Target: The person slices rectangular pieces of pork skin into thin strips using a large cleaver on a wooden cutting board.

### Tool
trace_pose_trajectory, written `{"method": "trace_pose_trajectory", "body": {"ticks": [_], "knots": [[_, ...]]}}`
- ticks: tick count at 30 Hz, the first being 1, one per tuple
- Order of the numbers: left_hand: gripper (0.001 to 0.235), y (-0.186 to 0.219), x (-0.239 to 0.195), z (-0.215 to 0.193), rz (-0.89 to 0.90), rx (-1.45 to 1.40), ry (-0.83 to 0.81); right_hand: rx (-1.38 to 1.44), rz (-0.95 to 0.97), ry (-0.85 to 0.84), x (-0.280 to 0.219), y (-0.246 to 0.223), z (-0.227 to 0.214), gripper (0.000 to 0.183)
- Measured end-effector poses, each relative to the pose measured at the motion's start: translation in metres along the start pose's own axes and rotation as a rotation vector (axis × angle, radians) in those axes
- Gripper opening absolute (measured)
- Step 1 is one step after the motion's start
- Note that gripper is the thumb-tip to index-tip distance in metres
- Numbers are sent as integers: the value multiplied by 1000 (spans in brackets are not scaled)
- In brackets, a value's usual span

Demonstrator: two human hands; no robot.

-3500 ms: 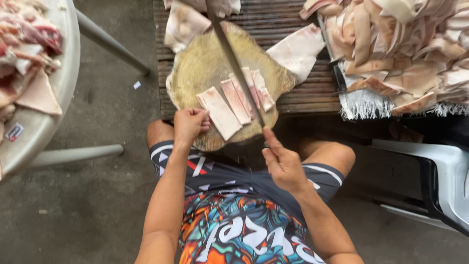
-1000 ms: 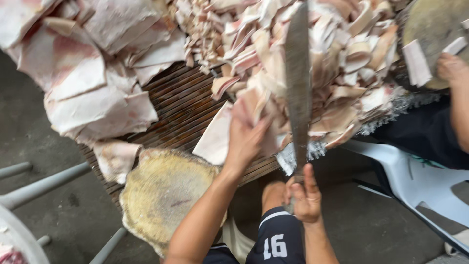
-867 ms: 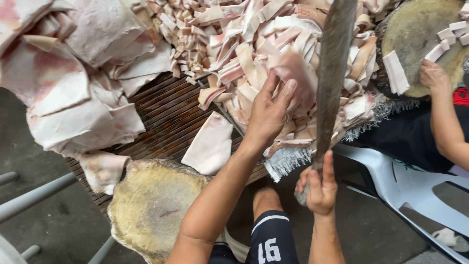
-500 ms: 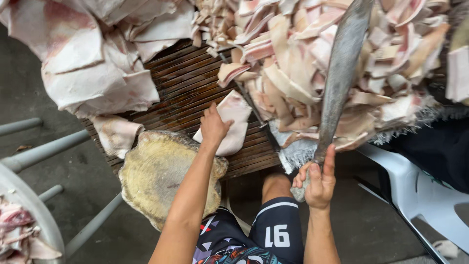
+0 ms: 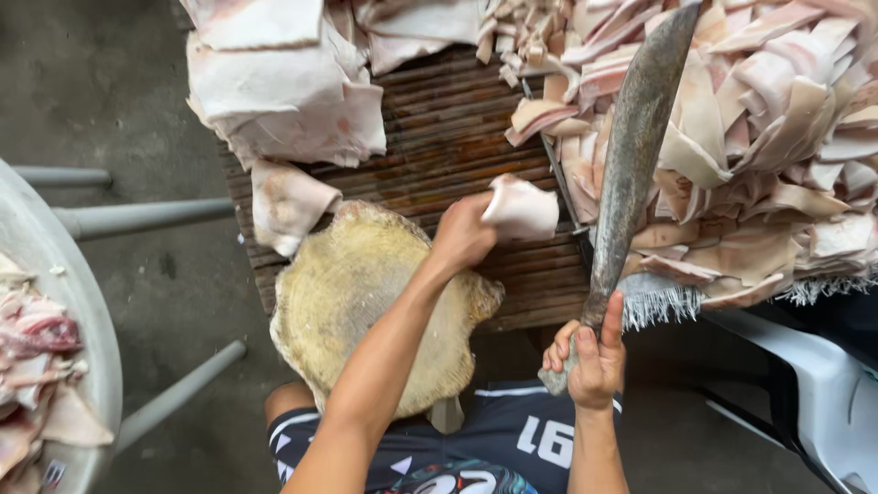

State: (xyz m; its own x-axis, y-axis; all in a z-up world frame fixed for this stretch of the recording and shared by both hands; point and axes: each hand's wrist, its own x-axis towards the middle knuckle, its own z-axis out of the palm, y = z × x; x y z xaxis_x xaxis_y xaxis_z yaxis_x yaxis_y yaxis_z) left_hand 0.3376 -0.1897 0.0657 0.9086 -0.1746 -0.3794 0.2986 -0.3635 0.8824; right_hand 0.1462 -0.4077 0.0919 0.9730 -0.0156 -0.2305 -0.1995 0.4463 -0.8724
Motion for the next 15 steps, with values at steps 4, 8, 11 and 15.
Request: {"method": "trace_pose_trajectory", "body": {"ticks": [4, 8, 11, 15], "knots": [[47, -11, -92, -77, 190, 151, -75, 17, -57, -67, -16, 30, 10, 66], [69, -61, -167, -108, 722, 454, -75, -38, 43, -82, -41, 66, 25, 70], [54, -122, -209, -100, 604, 557, -174, -122, 157, -97, -70, 96, 29, 71], [51, -178, -259, -63, 569, 751, 61, -244, 338, -108, -99, 120, 35, 69]]}}
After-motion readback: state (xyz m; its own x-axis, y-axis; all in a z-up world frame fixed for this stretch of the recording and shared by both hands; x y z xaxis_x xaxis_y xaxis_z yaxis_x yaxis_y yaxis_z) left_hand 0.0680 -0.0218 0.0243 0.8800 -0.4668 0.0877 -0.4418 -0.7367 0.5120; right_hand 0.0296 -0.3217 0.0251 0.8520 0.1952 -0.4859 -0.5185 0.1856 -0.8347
